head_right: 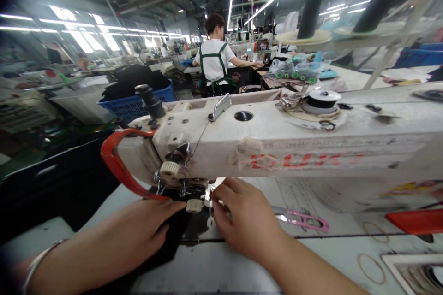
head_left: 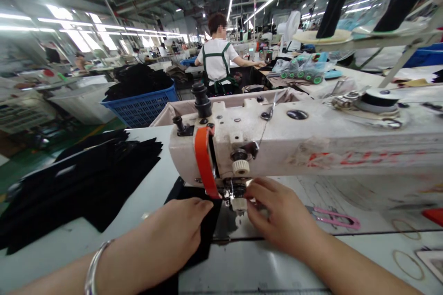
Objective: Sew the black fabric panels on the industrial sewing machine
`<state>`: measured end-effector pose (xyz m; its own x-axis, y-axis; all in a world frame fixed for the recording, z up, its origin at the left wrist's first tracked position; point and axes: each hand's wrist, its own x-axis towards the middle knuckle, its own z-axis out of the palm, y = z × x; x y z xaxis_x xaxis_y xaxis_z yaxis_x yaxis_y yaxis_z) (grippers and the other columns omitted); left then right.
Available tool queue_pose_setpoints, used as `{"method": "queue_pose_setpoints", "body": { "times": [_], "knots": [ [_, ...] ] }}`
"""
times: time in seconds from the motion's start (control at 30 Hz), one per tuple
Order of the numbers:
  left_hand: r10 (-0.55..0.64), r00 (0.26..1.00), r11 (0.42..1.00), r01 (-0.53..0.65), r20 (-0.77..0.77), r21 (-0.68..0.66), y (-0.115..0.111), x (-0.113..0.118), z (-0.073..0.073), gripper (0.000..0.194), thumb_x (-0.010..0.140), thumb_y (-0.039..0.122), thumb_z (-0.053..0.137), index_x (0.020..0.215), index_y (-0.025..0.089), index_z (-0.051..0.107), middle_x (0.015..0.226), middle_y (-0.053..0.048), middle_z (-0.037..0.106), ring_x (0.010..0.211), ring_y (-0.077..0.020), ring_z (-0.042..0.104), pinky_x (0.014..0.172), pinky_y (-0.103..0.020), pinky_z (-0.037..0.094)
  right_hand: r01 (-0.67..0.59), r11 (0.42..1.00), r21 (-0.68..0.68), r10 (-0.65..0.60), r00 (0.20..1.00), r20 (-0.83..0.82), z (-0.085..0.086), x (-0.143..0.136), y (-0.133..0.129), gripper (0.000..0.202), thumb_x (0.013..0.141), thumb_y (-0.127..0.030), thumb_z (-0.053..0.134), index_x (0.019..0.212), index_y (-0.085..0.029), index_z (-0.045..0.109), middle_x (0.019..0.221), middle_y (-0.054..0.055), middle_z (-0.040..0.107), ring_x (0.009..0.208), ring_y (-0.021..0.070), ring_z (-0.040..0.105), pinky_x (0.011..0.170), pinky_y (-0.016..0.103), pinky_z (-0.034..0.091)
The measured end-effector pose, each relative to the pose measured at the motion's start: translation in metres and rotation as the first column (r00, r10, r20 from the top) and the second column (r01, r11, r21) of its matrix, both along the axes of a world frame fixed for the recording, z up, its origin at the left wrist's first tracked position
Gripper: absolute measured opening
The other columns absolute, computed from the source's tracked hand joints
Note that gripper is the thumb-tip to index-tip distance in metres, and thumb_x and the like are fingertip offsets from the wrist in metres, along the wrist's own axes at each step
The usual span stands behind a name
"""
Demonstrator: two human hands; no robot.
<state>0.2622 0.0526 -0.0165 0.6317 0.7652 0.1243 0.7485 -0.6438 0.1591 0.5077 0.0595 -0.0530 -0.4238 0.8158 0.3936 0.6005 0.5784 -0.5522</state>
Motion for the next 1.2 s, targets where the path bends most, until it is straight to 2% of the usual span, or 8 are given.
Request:
{"method": "queue_pose_setpoints", "body": {
  "times": [0.13,0.23,0.37,0.57,0.87,0.97,1.07,1.2],
  "knots": [
    [0.045,0.998,0.948,-0.026,0.053,-0.318,-0.009,0.012,0.023,0.049,0.070,0.004,0.043,0.109,0.026,0.063,0.089,0.003,0.073,0.076,-0.0162,0.070,0.069,-0.022,0.053,-0.363,0.931,0.016,0.362,0.931,0.055,0.001,-0.005,-0.010,0.028,0.085,-0.010,0.049,0.106,-0.022,0.063,0.107,0.002,0.065,0.096,0.0178,0.058,0.086,0.032,0.045],
    [0.132,0.989,0.891,-0.087,0.071,-0.446,-0.008,0.021,0.029,0.051,0.068,0.002,0.041,0.106,0.027,0.063,0.097,0.003,0.072,0.084,-0.0161,0.069,0.075,-0.024,0.053,-0.424,0.905,0.033,0.417,0.901,0.122,-0.003,-0.011,-0.017,0.026,0.083,-0.012,0.053,0.103,-0.023,0.065,0.107,0.001,0.067,0.101,0.0191,0.057,0.094,0.035,0.043],
    [0.126,0.992,0.951,-0.125,-0.013,-0.284,-0.015,0.030,0.021,0.039,0.071,0.007,0.046,0.100,0.024,0.065,0.106,-0.001,0.071,0.097,-0.0227,0.067,0.088,-0.037,0.053,-0.382,0.924,0.019,0.370,0.905,0.213,-0.004,-0.016,-0.021,0.020,0.080,-0.015,0.058,0.098,-0.021,0.066,0.102,0.001,0.068,0.098,0.0210,0.057,0.088,0.038,0.045],
    [-0.072,0.995,0.997,0.074,-0.069,0.024,-0.029,0.028,0.003,0.049,0.073,0.014,0.053,0.121,0.007,0.059,0.124,-0.017,0.064,0.112,-0.0299,0.061,0.096,-0.045,0.053,-0.421,0.905,0.066,0.385,0.875,0.294,-0.010,-0.018,-0.021,0.021,0.080,-0.023,0.064,0.100,-0.019,0.063,0.099,0.001,0.068,0.087,0.0210,0.057,0.074,0.037,0.045],
    [-0.030,0.998,0.998,0.028,-0.049,-0.051,-0.028,0.018,-0.002,0.043,0.087,0.023,0.053,0.130,0.015,0.052,0.132,-0.012,0.059,0.121,-0.0280,0.055,0.100,-0.044,0.050,-0.402,0.916,0.014,0.381,0.878,0.289,-0.022,-0.019,-0.019,0.019,0.077,-0.021,0.062,0.095,-0.020,0.065,0.106,0.004,0.065,0.097,0.0235,0.057,0.083,0.040,0.046],
    [0.206,0.979,0.978,-0.206,0.000,0.022,-0.042,-0.015,-0.022,0.048,0.091,0.035,0.054,0.135,0.022,0.043,0.140,-0.010,0.050,0.126,-0.0274,0.050,0.101,-0.045,0.048,-0.387,0.922,-0.023,0.375,0.875,0.305,-0.019,-0.017,-0.018,0.020,0.077,-0.019,0.060,0.096,-0.021,0.065,0.112,0.003,0.064,0.096,0.0227,0.058,0.084,0.041,0.047],
    [0.568,0.820,0.814,-0.573,0.077,0.097,-0.058,-0.048,-0.041,0.056,0.077,0.052,0.066,0.120,0.019,0.052,0.125,-0.014,0.055,0.118,-0.0363,0.050,0.097,-0.057,0.044,-0.373,0.928,-0.012,0.359,0.885,0.298,-0.015,-0.014,-0.019,0.025,0.079,-0.018,0.058,0.102,-0.022,0.066,0.121,0.003,0.063,0.102,0.0232,0.057,0.093,0.043,0.045],
    [0.651,0.750,0.756,-0.624,0.119,-0.197,-0.062,-0.057,-0.043,0.029,0.073,0.043,0.068,0.081,0.020,0.052,0.087,-0.004,0.059,0.087,-0.0282,0.059,0.079,-0.046,0.051,-0.353,0.935,0.012,0.340,0.909,0.242,-0.013,-0.014,-0.022,0.032,0.078,-0.015,0.056,0.109,-0.021,0.065,0.132,0.004,0.058,0.117,0.0243,0.053,0.105,0.045,0.037]
  ]
}}
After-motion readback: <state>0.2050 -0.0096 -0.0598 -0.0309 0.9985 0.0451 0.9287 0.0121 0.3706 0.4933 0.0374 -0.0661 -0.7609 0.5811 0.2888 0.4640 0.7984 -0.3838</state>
